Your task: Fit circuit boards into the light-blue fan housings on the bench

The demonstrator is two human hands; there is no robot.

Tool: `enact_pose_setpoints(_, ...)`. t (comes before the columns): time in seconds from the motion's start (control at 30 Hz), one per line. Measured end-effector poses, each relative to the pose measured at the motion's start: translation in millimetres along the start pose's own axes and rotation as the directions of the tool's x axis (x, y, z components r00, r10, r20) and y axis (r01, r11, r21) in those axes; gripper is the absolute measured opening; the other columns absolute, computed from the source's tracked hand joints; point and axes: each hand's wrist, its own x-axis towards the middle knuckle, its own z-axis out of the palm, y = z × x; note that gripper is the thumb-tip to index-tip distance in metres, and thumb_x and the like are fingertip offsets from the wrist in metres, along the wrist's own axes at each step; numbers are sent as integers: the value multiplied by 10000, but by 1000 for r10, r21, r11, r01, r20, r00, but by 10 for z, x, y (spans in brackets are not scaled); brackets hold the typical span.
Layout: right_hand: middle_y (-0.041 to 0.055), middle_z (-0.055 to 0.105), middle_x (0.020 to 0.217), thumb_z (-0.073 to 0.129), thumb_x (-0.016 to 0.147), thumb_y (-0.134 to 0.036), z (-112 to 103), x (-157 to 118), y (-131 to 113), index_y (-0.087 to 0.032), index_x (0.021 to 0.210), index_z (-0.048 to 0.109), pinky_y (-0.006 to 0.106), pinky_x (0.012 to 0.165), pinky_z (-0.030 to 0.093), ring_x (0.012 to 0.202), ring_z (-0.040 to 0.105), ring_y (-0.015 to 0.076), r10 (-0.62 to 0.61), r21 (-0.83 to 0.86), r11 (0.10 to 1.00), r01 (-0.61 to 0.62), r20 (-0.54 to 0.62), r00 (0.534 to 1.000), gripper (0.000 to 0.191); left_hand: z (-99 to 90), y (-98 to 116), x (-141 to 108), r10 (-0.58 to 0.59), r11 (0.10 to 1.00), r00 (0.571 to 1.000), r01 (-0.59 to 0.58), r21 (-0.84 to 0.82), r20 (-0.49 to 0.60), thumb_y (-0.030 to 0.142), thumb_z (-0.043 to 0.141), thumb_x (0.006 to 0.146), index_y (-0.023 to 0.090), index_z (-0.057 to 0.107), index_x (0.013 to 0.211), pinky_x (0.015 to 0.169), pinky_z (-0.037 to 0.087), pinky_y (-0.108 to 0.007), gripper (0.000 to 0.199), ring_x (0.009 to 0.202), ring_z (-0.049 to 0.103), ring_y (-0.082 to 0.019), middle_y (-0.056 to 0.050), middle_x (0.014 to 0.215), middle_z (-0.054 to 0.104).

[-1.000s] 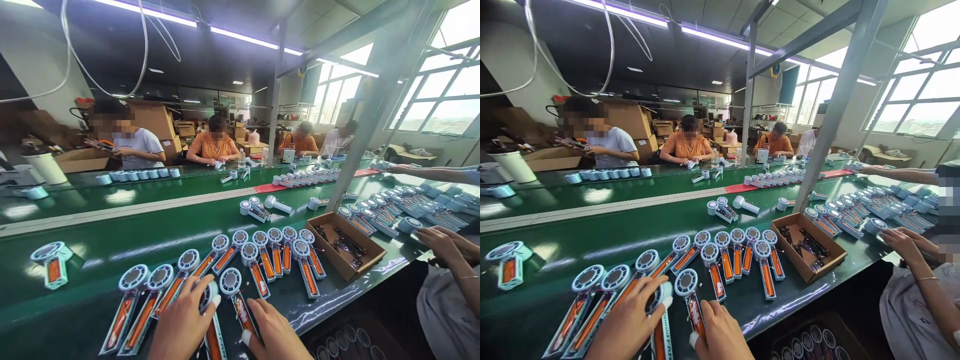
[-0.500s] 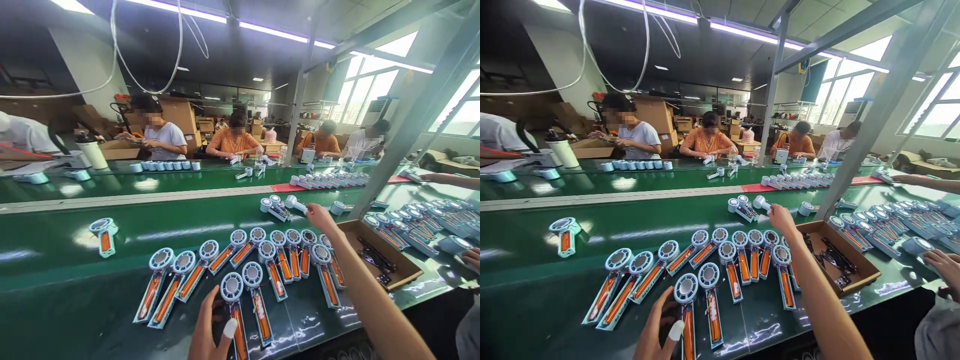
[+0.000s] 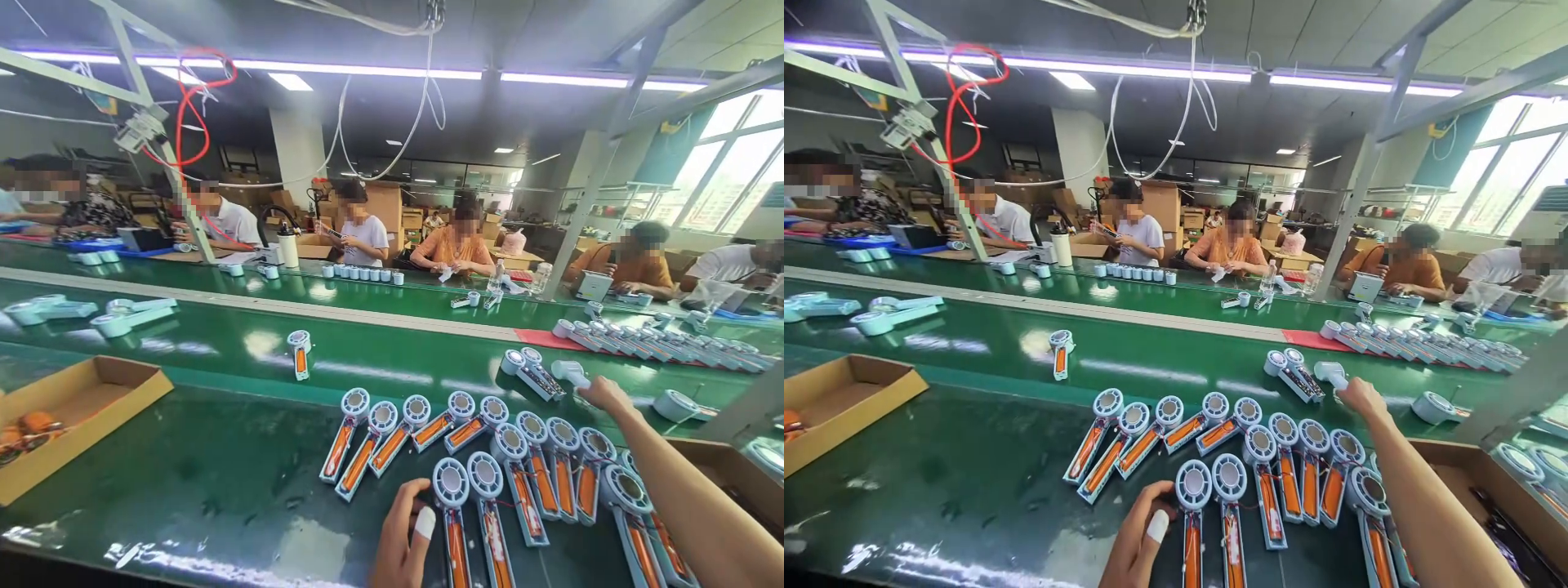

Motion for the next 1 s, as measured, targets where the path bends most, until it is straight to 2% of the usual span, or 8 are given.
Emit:
enact_pose_setpoints(0.17,171,673,646,489,865,-512,-292,-99,-90,-163,750,670,454,609,475,594,670,325,121,5,993,-121,31,992,410,60,33,-21,40,997,997,-44,69,61,517,577,851,207,583,1278,851,566,-386,527,942,682,-272,-133,1127,692)
enact_pose_setpoints(0.33,135,745,1069,504,851,-532,-436,-1228,-658,-200,1223,656,401,732,540,864,699,304,35,114,993,-31,-28,999,522,307,151,92,51,981,997,-61,184,57,410,555,869,208,545,1310,845,574,-416,485,924,688,-265,-139,1151,679)
enact_pose_setpoints(0.47,100,672,1308,485,893,-319,-198,-2458,-1363,-271,1365,600,412,938,549,1152,657,306,-240,446,877,178,85,967,488,311,157,89,87,989,996,-84,124,-14,442,489,897,169,570,1273,871,585,-451,472,937,706,-266,-165,1192,683)
enact_pose_setpoints(0.63,166,596,1389,453,815,-85,444,-3237,-1736,-248,1501,471,468,914,582,1152,661,349,-287,278,937,209,277,917,705,-287,-89,-163,-28,993,998,21,116,62,557,568,845,202,701,1035,820,623,-421,424,1037,723,-318,-151,1149,739)
enact_pose_setpoints(0.73,219,560,1431,497,813,-55,818,-3523,-1790,-238,1510,463,548,919,568,1163,644,413,-257,110,966,235,293,921,722,-471,-92,-198,-156,987,987,157,27,-48,657,566,830,211,636,1156,834,626,-397,557,1026,739,-308,-126,1155,750)
enact_pose_setpoints(0.83,165,580,1435,530,836,-78,894,-3678,-1757,-324,1500,464,512,918,574,1204,627,389,-353,163,934,318,279,893,712,-333,-1,-102,-165,986,983,163,-23,-87,712,539,800,213,604,1156,874,613,-415,616,1081,720,-321,-125,1152,750)
enact_pose_setpoints(0.93,55,703,1278,579,820,-152,503,-3404,-1456,-382,1360,592,352,861,594,1065,703,279,-496,395,848,354,354,793,586,-116,27,16,-123,988,991,127,91,-50,671,557,765,203,596,1154,831,615,-471,610,1028,726,-350,-135,1098,757)
enact_pose_setpoints(1.0,39,748,1152,496,895,-200,51,-2966,-1050,-330,1213,683,310,845,572,996,716,232,-257,325,934,151,315,913,392,-28,5,66,-28,967,999,34,254,-27,592,558,764,192,593,1182,902,579,-519,579,1083,696,-372,-150,1107,748)
